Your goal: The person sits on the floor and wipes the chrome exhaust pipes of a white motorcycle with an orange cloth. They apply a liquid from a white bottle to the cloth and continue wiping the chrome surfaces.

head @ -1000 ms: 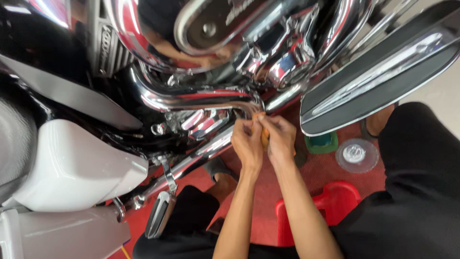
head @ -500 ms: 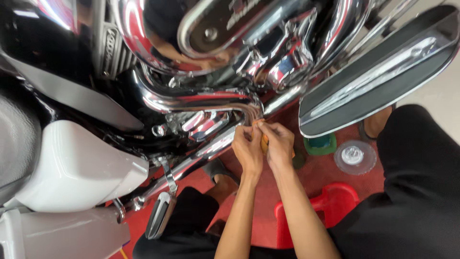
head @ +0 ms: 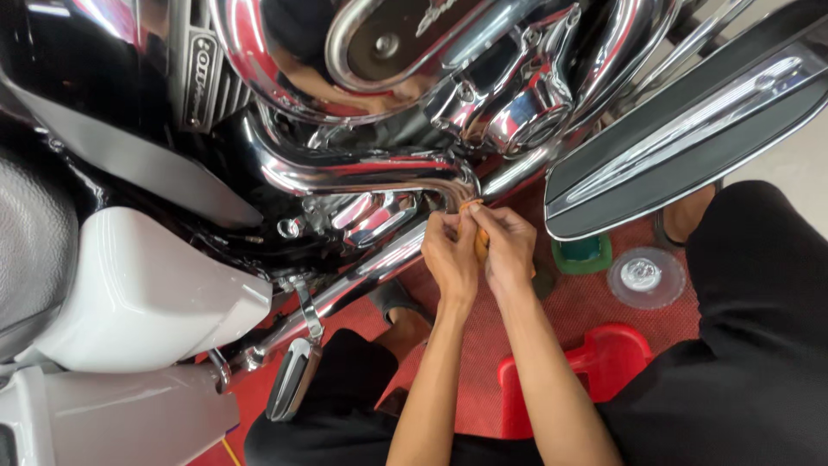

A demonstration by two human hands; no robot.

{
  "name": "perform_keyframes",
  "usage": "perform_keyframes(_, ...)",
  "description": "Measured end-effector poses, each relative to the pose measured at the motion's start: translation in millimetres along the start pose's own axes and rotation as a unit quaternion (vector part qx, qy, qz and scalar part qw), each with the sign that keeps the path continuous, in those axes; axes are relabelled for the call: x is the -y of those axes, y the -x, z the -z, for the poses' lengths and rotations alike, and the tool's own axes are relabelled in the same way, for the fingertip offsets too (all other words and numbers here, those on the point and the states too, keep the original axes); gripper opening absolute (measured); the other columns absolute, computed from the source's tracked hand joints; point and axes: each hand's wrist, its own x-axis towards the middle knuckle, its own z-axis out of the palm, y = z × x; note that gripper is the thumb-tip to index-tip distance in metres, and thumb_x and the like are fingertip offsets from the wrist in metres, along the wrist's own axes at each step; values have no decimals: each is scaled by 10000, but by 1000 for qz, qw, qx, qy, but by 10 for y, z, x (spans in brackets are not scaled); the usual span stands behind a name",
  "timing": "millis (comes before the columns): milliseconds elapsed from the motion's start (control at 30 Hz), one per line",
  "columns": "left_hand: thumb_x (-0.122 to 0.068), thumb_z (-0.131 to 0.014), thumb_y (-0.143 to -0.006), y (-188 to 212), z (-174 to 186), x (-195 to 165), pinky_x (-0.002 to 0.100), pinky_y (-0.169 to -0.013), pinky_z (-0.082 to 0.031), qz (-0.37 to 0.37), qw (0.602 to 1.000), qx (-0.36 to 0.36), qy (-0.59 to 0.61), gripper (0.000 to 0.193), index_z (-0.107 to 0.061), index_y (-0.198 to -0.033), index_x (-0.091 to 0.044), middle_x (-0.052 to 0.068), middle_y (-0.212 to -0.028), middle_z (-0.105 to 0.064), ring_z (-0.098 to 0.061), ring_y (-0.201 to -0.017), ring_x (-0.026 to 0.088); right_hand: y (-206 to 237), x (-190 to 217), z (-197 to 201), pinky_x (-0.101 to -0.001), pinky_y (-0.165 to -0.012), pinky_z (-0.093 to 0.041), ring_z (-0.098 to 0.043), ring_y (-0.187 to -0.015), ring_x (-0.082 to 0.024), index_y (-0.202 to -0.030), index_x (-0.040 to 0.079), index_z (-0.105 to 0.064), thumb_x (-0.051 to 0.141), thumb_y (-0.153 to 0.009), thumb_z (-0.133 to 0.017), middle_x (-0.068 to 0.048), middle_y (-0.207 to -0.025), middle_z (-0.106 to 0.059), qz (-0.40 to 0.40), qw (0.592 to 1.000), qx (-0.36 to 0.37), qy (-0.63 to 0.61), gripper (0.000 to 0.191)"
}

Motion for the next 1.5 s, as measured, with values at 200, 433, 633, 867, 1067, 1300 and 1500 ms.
perform_keyframes(200,-181,-716,-952,20,25,-20,316,-520,-417,13,1000,4,25,276,-587,-785,-3,54,-630,-597,-505,-566,105,5,5,0,-248,-731,-535,-687,-805,-131,-888,-54,-724,-21,-911,-750,-122,-919,-747,-7,1000,-13,27,48)
perform_keyframes(433,-192,-725,-946,33,56,-33,326,-528,-422,19,1000,8,-2,276,-600,-782,-9,68,-630,-605,-518,-562,130,5,-22,5,-240,-765,-565,-708,-828,-134,-880,-52,-709,-24,-896,-737,-114,-932,-749,5,1000,-8,16,42)
perform_keyframes(633,-194,-717,-957,58,61,-26,344,-539,-432,7,1000,6,-4,267,-603,-805,-7,94,-656,-615,-528,-568,157,44,-61,20,-254,-754,-542,-683,-833,-138,-886,-49,-701,-9,-941,-745,-117,-935,-736,-13,1000,-15,12,81)
perform_keyframes(867,-203,-714,-938,53,79,-26,344,-536,-446,19,1000,15,5,251,-604,-814,-14,82,-643,-617,-552,-557,151,58,-68,5,-271,-722,-514,-657,-809,-150,-906,-64,-711,6,-949,-762,-124,-920,-725,-1,999,-27,36,98)
perform_keyframes(1067,-184,-720,-940,33,86,-39,323,-541,-438,10,1000,3,16,267,-595,-784,-6,75,-653,-596,-517,-579,135,67,-51,-22,-237,-754,-560,-702,-830,-129,-896,-56,-723,10,-910,-761,-114,-933,-751,17,999,-22,29,76)
perform_keyframes(1300,-186,-721,-953,25,55,-50,330,-532,-418,16,1000,2,15,279,-592,-784,-4,76,-642,-588,-496,-569,142,45,-48,-25,-241,-764,-547,-697,-839,-133,-902,-65,-712,-18,-933,-738,-124,-948,-747,-7,1000,-20,9,62)
perform_keyframes(1500,-186,-727,-941,30,63,-47,330,-543,-436,8,1000,0,10,272,-590,-786,-9,80,-647,-600,-523,-574,144,22,-70,22,-256,-766,-555,-704,-839,-154,-912,-58,-701,5,-924,-750,-131,-944,-741,-17,999,-23,15,81)
